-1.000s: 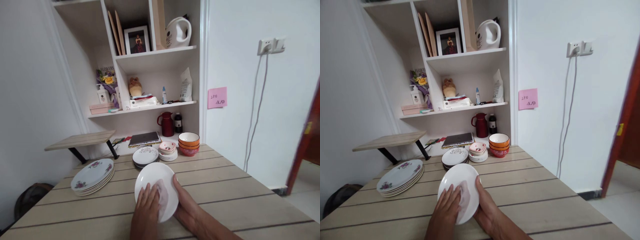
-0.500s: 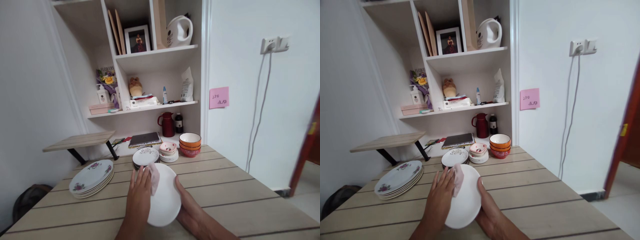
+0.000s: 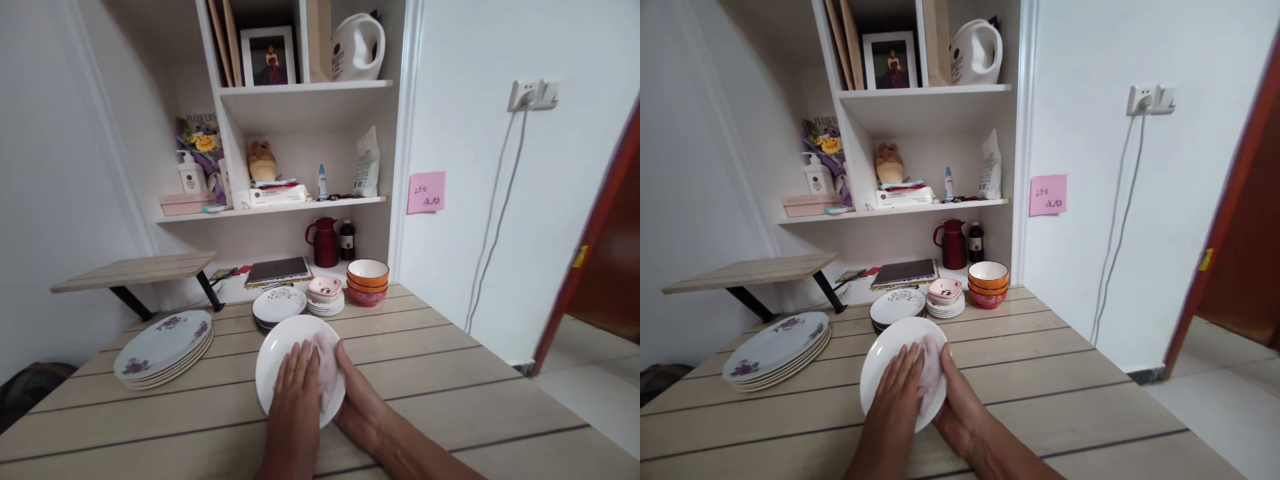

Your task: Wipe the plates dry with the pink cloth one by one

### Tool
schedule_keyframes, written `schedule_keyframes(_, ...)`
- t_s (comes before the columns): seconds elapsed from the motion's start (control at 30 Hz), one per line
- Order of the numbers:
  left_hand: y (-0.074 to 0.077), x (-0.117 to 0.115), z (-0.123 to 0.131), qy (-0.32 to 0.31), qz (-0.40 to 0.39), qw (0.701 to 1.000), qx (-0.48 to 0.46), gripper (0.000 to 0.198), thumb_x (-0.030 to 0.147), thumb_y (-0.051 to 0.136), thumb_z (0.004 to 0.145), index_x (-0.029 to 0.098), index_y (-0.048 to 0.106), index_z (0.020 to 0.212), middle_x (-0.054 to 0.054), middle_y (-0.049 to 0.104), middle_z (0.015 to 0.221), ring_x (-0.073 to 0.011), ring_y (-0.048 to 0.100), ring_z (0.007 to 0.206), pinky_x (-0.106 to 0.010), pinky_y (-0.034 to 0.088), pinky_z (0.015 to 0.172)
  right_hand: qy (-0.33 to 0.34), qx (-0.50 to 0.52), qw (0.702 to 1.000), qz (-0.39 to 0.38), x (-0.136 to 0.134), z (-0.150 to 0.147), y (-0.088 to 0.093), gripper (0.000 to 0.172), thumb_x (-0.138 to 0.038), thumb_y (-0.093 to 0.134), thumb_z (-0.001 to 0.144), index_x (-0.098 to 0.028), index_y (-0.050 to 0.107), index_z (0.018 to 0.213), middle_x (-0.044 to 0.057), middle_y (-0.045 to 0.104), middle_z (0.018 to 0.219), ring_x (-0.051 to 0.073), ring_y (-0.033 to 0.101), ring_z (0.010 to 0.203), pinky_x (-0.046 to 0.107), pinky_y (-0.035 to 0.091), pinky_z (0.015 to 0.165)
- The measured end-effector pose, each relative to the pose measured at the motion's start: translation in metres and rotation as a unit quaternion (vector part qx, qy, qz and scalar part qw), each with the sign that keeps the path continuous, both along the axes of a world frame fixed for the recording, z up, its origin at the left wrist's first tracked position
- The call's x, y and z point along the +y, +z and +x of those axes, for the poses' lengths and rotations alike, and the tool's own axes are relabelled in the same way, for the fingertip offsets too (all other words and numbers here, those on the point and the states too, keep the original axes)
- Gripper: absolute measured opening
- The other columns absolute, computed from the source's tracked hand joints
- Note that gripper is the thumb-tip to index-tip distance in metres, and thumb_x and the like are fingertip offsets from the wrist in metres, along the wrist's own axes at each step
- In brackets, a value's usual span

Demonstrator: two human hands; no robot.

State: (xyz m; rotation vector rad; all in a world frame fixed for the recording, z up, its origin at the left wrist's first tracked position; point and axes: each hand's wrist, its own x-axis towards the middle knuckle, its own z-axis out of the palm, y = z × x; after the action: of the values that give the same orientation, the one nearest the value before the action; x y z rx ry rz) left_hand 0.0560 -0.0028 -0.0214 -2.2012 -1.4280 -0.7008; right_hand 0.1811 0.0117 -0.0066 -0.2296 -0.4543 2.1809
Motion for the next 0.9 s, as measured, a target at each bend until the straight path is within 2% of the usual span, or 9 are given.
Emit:
schedule_keyframes(0.13,0.001,0.011,0.018,0.035,-0.028,0.998,-0.042,0.058,0.0,0.042,0.078,0.017,0.049,0.133,-0.01,0.046,0.143,-0.0288,0.043,0.131,-0.049,0.041,0.105,0.01,0.006,1.0,0.016,0.001,0.0,0.0,0.069,-0.063,0.04,0.087,-0.013,0.049,0.133,0.014,0.06,0.129,0.024,0.053,0.121,0.038,0.035,0.105)
schedule_keyframes(0.2,-0.001,0.01,0.017,-0.002,-0.045,0.998,-0.036,0.059,0.0,0.042,0.078,0.018,0.049,0.134,-0.008,0.047,0.142,-0.0276,0.042,0.132,-0.048,0.04,0.105,0.0,0.004,1.0,0.01,0.003,0.002,0.0,0.068,-0.064,0.041,0.086,-0.013,0.051,0.131,0.013,0.061,0.127,0.024,0.054,0.12,0.038,0.035,0.105)
schedule_keyframes(0.27,-0.003,0.006,0.008,-0.067,-0.056,0.996,-0.015,0.058,0.003,0.044,0.08,0.022,0.048,0.134,-0.006,0.048,0.142,-0.0252,0.042,0.132,-0.044,0.042,0.104,-0.017,-0.008,1.0,0.001,0.004,0.005,0.0,0.07,-0.065,0.044,0.084,-0.011,0.054,0.128,0.014,0.064,0.123,0.024,0.056,0.117,0.038,0.036,0.104)
schedule_keyframes(0.37,-0.007,-0.004,-0.015,-0.14,-0.037,0.989,0.019,0.055,0.007,0.046,0.082,0.029,0.049,0.132,-0.001,0.054,0.137,-0.0205,0.048,0.127,-0.038,0.045,0.101,-0.013,-0.031,0.999,-0.001,0.007,0.008,0.001,0.076,-0.069,0.045,0.081,-0.007,0.056,0.125,0.018,0.066,0.116,0.027,0.058,0.114,0.041,0.038,0.102)
schedule_keyframes(0.43,-0.006,-0.011,-0.034,-0.155,-0.009,0.986,0.061,0.054,0.009,0.047,0.083,0.031,0.049,0.132,0.001,0.056,0.135,-0.0195,0.051,0.123,-0.037,0.045,0.099,-0.005,-0.034,0.999,0.0,0.007,0.009,0.001,0.078,-0.07,0.045,0.081,-0.007,0.055,0.126,0.019,0.066,0.116,0.028,0.057,0.114,0.043,0.037,0.103)
schedule_keyframes(0.57,0.003,-0.023,-0.07,-0.089,0.069,0.982,0.153,0.06,0.004,0.042,0.082,0.03,0.045,0.135,0.005,0.052,0.139,-0.0197,0.049,0.125,-0.038,0.041,0.101,-0.015,-0.034,0.999,-0.012,0.005,0.009,0.0,0.074,-0.066,0.044,0.083,-0.009,0.053,0.129,0.017,0.066,0.119,0.027,0.059,0.113,0.042,0.036,0.104)
schedule_keyframes(0.67,0.01,-0.024,-0.088,-0.029,0.111,0.98,0.164,0.064,0.0,0.037,0.08,0.029,0.044,0.137,0.005,0.048,0.142,-0.0195,0.045,0.128,-0.04,0.036,0.103,-0.004,-0.044,0.999,-0.008,0.0,0.007,0.0,0.072,-0.064,0.045,0.084,-0.01,0.052,0.131,0.016,0.064,0.122,0.027,0.058,0.114,0.041,0.036,0.104)
schedule_keyframes(0.77,0.012,-0.019,-0.089,0.011,0.117,0.983,0.144,0.061,0.002,0.037,0.083,0.027,0.042,0.138,0.003,0.047,0.143,-0.0199,0.042,0.131,-0.042,0.035,0.105,0.018,-0.047,0.999,0.011,-0.006,0.001,0.001,0.071,-0.063,0.044,0.085,-0.01,0.05,0.133,0.016,0.062,0.126,0.027,0.056,0.116,0.042,0.034,0.106)
schedule_keyframes(0.9,0.013,-0.011,-0.066,0.029,0.121,0.984,0.125,0.056,0.007,0.037,0.086,0.017,0.038,0.141,-0.003,0.045,0.145,-0.0197,0.04,0.132,-0.039,0.038,0.104,0.052,-0.048,0.997,0.026,-0.012,-0.003,0.003,0.072,-0.063,0.041,0.087,-0.01,0.048,0.135,0.016,0.058,0.13,0.025,0.053,0.121,0.039,0.032,0.107)
